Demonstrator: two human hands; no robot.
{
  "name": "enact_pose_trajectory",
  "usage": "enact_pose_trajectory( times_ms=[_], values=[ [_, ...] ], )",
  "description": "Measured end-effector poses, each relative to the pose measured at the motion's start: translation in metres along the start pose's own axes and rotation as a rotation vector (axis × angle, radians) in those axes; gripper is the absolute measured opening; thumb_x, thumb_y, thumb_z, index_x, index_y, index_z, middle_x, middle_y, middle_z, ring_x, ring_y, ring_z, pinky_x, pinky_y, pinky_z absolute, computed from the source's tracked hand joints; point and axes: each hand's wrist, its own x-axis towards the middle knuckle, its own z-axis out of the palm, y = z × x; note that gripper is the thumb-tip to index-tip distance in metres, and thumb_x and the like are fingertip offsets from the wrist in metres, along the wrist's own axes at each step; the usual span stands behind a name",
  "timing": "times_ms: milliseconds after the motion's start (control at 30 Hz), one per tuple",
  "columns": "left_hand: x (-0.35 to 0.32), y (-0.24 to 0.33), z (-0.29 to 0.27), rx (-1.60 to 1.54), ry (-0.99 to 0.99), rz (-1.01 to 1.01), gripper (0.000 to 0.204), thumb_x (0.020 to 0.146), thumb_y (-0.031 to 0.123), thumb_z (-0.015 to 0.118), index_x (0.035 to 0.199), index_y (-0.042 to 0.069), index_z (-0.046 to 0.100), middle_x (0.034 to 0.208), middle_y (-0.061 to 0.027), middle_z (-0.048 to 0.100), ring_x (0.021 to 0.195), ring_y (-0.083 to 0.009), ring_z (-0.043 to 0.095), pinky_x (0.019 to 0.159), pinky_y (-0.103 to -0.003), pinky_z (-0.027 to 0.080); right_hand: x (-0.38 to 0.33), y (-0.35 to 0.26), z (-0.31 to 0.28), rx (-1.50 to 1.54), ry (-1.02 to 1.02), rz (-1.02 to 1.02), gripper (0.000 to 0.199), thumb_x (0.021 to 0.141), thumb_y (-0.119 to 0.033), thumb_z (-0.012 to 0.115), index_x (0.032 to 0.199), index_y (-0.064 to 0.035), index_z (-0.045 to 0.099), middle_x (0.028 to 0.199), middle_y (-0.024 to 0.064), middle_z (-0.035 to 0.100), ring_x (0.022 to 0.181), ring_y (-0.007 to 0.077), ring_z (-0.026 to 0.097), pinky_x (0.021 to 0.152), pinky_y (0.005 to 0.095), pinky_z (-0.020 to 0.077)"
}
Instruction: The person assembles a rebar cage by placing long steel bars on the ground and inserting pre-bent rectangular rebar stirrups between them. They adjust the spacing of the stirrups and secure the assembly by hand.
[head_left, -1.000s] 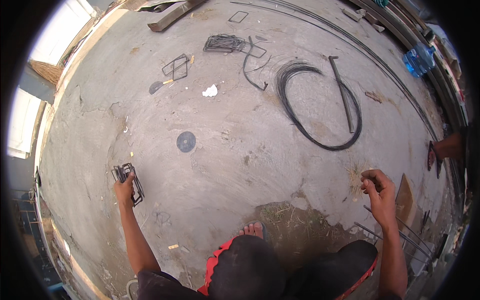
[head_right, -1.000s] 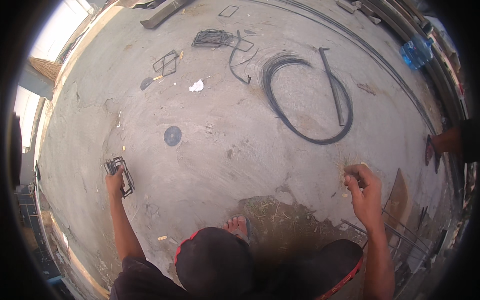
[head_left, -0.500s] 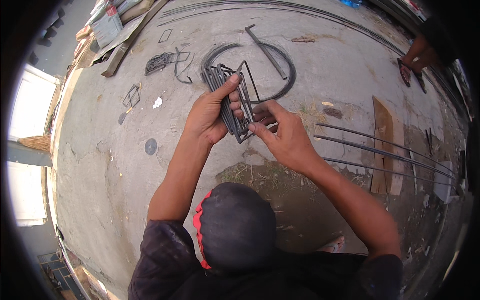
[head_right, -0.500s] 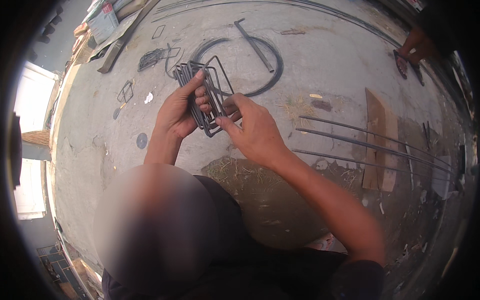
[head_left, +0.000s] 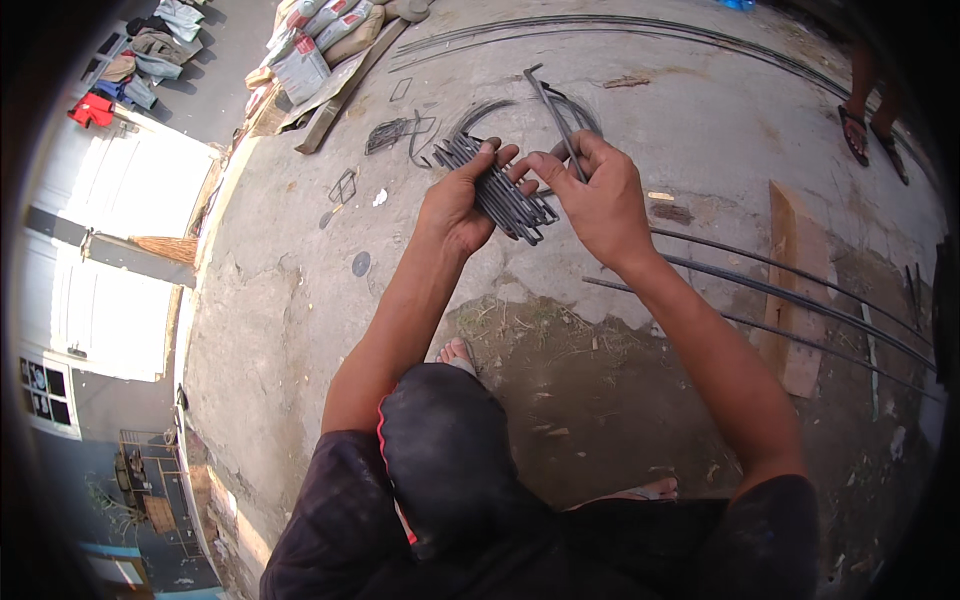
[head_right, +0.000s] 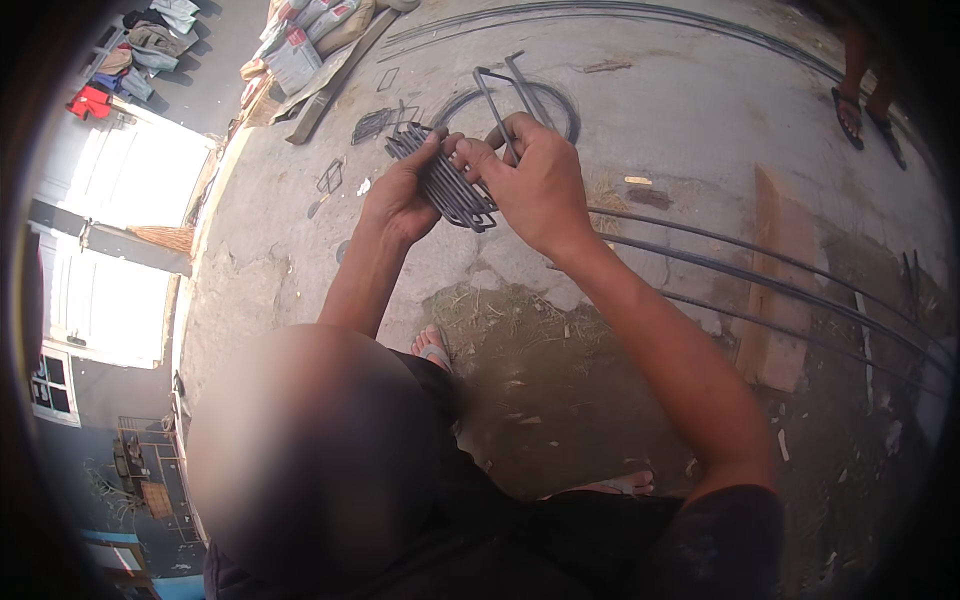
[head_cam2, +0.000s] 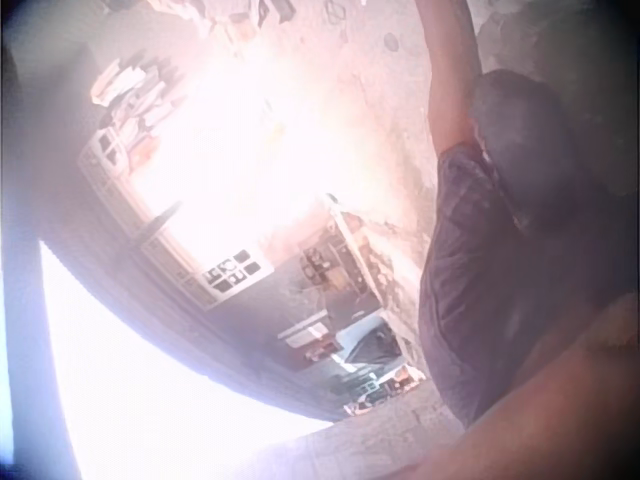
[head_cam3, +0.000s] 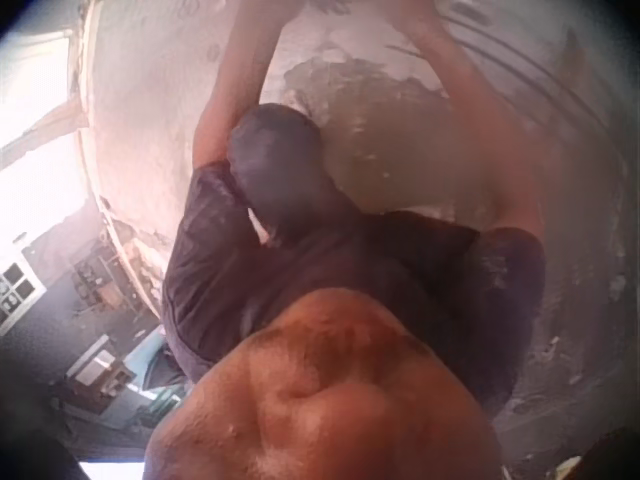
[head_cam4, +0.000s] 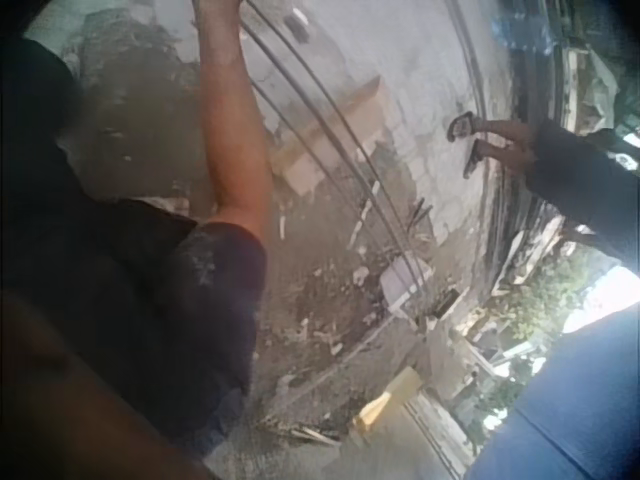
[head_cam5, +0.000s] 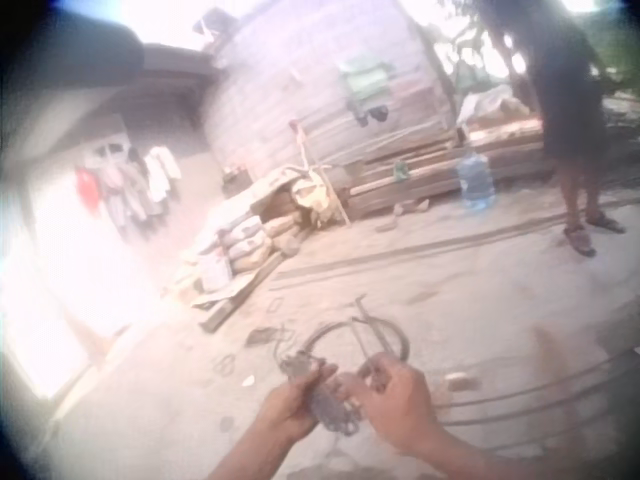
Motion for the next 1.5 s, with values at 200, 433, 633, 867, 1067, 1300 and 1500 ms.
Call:
enact_pose_trajectory(
  times_ms=[200, 433, 633, 867, 1067, 1300, 1500],
  values=[
    [-0.023, 0.003, -0.011, -0.021, 0.031, 0.045, 0.033, 0.106, 0.024, 0.060, 0.131, 0.003, 0.055, 0.119, -0.0155, 0.068, 0.108, -0.0336, 0.069, 0.090, -0.053, 0.062, -0.004, 0.026, 0.006, -0.252, -0.227, -0.044, 0.034, 0.082, -0.033, 0.081, 0.089, -0.0007, 0.073, 0.068, 0.0148, 0.067, 0.068, 0.0316, 0.069, 0.064, 0.0428, 0.0510],
    [-0.019, -0.021, 0.003, -0.079, 0.008, 0.041, 0.045, 0.107, 0.023, 0.058, 0.144, -0.001, 0.048, 0.131, -0.0204, 0.063, 0.123, -0.0345, 0.063, 0.101, -0.049, 0.058, 0.012, 0.024, -0.017, -0.288, -0.262, 0.047, 0.041, 0.082, -0.036, 0.080, 0.088, 0.0046, 0.077, 0.077, 0.0210, 0.072, 0.072, 0.0327, 0.071, 0.069, 0.0412, 0.0538],
    [0.006, -0.065, 0.021, -0.036, -0.174, -0.222, 0.035, 0.107, 0.018, 0.057, 0.135, -0.003, 0.053, 0.132, -0.0201, 0.064, 0.120, -0.0307, 0.065, 0.100, -0.044, 0.058, -0.034, 0.069, -0.038, -0.273, -0.068, 0.137, 0.031, 0.087, -0.027, 0.076, 0.097, 0.0031, 0.076, 0.080, 0.0237, 0.071, 0.078, 0.0385, 0.072, 0.072, 0.0455, 0.0541],
    [0.004, -0.109, -0.017, -0.024, -0.204, -0.482, 0.040, 0.106, 0.015, 0.057, 0.139, -0.007, 0.050, 0.135, -0.0198, 0.062, 0.125, -0.0283, 0.063, 0.105, -0.042, 0.056, -0.087, 0.077, -0.013, -0.370, 0.059, 0.417, 0.030, 0.093, -0.026, 0.073, 0.106, 0.0015, 0.073, 0.078, 0.0201, 0.070, 0.068, 0.0275, 0.068, 0.066, 0.0399, 0.0511],
    [0.004, -0.125, -0.052, -0.019, -0.158, -0.583, 0.035, 0.103, 0.011, 0.062, 0.134, -0.005, 0.057, 0.125, -0.0174, 0.067, 0.117, -0.0270, 0.067, 0.102, -0.039, 0.057, -0.098, 0.097, 0.018, -0.749, 0.016, 0.341, 0.038, 0.105, -0.035, 0.053, 0.116, -0.0019, 0.068, 0.073, 0.0240, 0.069, 0.073, 0.0460, 0.069, 0.065, 0.0560, 0.0522],
    [0.004, -0.116, -0.075, -0.140, -0.040, -0.469, 0.027, 0.098, 0.006, 0.068, 0.123, -0.005, 0.062, 0.111, -0.0179, 0.072, 0.103, -0.0261, 0.072, 0.087, -0.038, 0.063, -0.067, 0.094, 0.043, -0.878, -0.219, 0.413, 0.039, 0.106, -0.035, 0.052, 0.120, -0.0021, 0.067, 0.073, 0.0226, 0.070, 0.071, 0.0451, 0.069, 0.064, 0.0565, 0.0526],
    [0.015, -0.095, -0.104, -0.248, 0.079, -0.385, 0.034, 0.103, 0.012, 0.063, 0.130, -0.007, 0.056, 0.125, -0.0196, 0.066, 0.117, -0.0306, 0.066, 0.100, -0.044, 0.057, -0.074, 0.122, 0.054, -0.623, 0.068, 0.012, 0.051, 0.103, -0.044, 0.056, 0.124, 0.0017, 0.060, 0.115, 0.0242, 0.066, 0.110, 0.0402, 0.063, 0.089, 0.0492, 0.0508]
  ],
)
